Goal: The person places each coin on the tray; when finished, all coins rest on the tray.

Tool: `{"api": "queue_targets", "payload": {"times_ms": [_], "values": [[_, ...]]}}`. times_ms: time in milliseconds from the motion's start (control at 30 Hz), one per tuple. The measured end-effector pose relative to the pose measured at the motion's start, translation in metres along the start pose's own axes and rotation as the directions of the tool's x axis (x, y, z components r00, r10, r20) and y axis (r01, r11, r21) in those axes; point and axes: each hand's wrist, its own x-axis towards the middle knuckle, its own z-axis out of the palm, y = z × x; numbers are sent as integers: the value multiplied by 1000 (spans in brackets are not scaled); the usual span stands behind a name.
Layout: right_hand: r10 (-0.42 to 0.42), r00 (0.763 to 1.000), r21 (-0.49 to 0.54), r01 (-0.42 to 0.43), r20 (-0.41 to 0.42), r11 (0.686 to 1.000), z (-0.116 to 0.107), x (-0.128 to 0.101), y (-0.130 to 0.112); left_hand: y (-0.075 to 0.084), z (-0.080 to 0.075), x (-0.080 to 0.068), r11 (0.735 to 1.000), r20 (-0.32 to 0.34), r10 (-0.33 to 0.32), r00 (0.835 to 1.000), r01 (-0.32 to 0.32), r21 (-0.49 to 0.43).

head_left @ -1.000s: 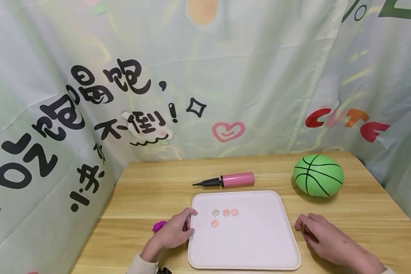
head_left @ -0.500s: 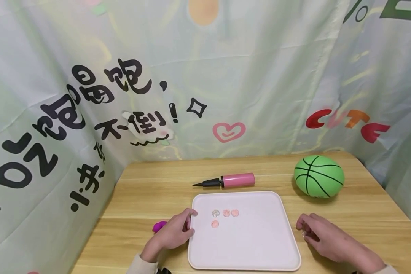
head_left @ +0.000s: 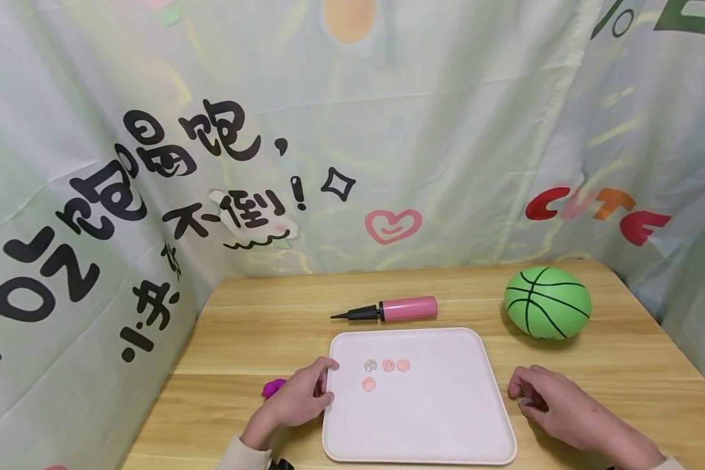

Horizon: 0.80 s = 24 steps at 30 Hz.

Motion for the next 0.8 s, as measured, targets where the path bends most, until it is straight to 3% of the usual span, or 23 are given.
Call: {"api": "queue_targets", "payload": {"times_ms": [200,700,800], "values": [[-38,999,113,39,-6,993,-6,2,1,0,1,-1,1000,0,-4,1000,4,-2],[28,998,64,-25,-49,998,-10,15,-16,1,-1,1,1000,-1,-6,1000,6,3],[8,997,71,-2,-77,997,-10,19,-22,1,0,1,1000,-1,-7,1000,7,3]]}}
